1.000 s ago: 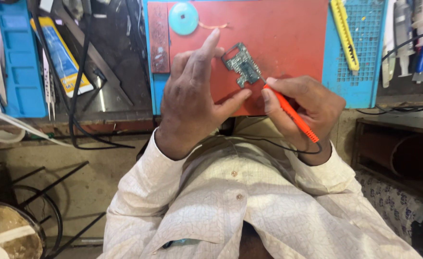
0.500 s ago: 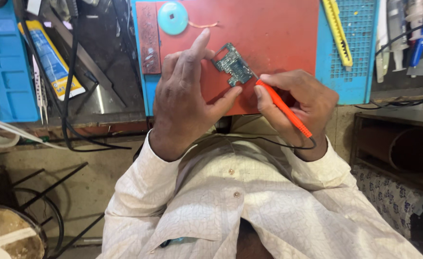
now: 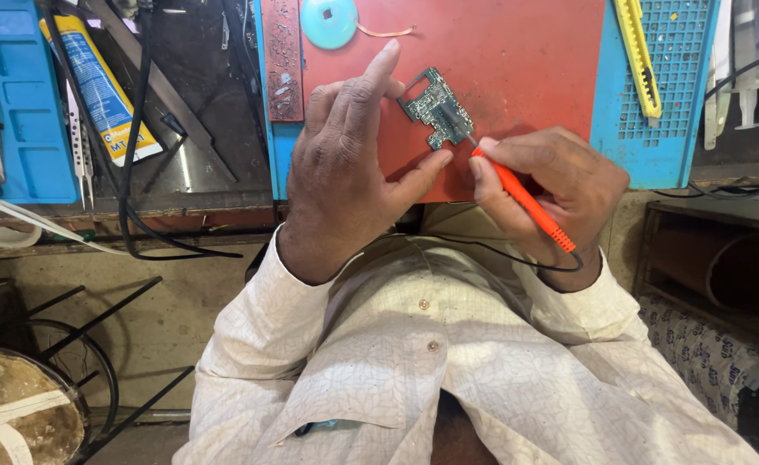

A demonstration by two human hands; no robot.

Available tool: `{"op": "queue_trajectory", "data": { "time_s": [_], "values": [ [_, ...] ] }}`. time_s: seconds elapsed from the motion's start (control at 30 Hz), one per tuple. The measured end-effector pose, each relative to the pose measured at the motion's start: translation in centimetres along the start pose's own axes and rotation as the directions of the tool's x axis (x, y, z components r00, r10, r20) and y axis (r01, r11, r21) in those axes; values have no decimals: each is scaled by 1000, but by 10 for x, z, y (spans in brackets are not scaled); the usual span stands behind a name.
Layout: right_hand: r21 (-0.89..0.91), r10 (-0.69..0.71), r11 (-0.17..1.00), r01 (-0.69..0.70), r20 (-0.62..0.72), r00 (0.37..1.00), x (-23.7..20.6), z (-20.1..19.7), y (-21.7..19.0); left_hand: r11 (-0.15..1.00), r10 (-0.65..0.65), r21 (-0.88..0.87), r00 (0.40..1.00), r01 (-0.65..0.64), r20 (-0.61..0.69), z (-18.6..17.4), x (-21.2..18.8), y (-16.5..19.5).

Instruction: The person uses a soldering iron to apply solder to multiple points on a small green circuit board. They hold the board steady with one hand while carefully moving the iron across different components and pads.

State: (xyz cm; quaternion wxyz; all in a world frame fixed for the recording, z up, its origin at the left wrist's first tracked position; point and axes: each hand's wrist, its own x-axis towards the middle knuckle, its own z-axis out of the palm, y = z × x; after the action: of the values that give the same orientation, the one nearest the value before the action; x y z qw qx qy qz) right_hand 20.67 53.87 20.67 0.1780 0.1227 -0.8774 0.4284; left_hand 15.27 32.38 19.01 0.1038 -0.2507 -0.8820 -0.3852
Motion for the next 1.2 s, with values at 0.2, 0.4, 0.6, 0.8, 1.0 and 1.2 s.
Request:
{"op": "queue_trajectory", "data": {
  "time_s": [0.2, 0.4, 0.6, 0.8, 1.0, 1.2],
  "values": [
    [-1, 4, 1000, -4, 8, 1000, 0, 1, 1, 1000, -4, -1, 1000, 4, 10, 0, 1, -2],
    [-9, 8, 1000, -8, 2, 1000, 1, 1, 3, 1000, 9, 7, 1000, -9, 12, 1, 1, -4],
    [-14, 49, 999, -49, -39, 998, 5, 0, -2, 1000, 2, 21, 1000, -2, 6, -1, 5, 0],
    [26, 85, 996, -83, -63, 994, 7, -3, -5, 1000, -12, -11, 1000, 12, 3, -3, 9, 8],
    [-13, 7, 1000, -8, -31, 1000, 6, -4, 0, 1000, -13, -6, 1000, 13, 5, 0, 7, 7],
    [26, -64, 998, 64, 15, 998, 5, -3, 3, 1000, -1, -2, 1000, 1, -6, 3, 6, 6]
  ]
}}
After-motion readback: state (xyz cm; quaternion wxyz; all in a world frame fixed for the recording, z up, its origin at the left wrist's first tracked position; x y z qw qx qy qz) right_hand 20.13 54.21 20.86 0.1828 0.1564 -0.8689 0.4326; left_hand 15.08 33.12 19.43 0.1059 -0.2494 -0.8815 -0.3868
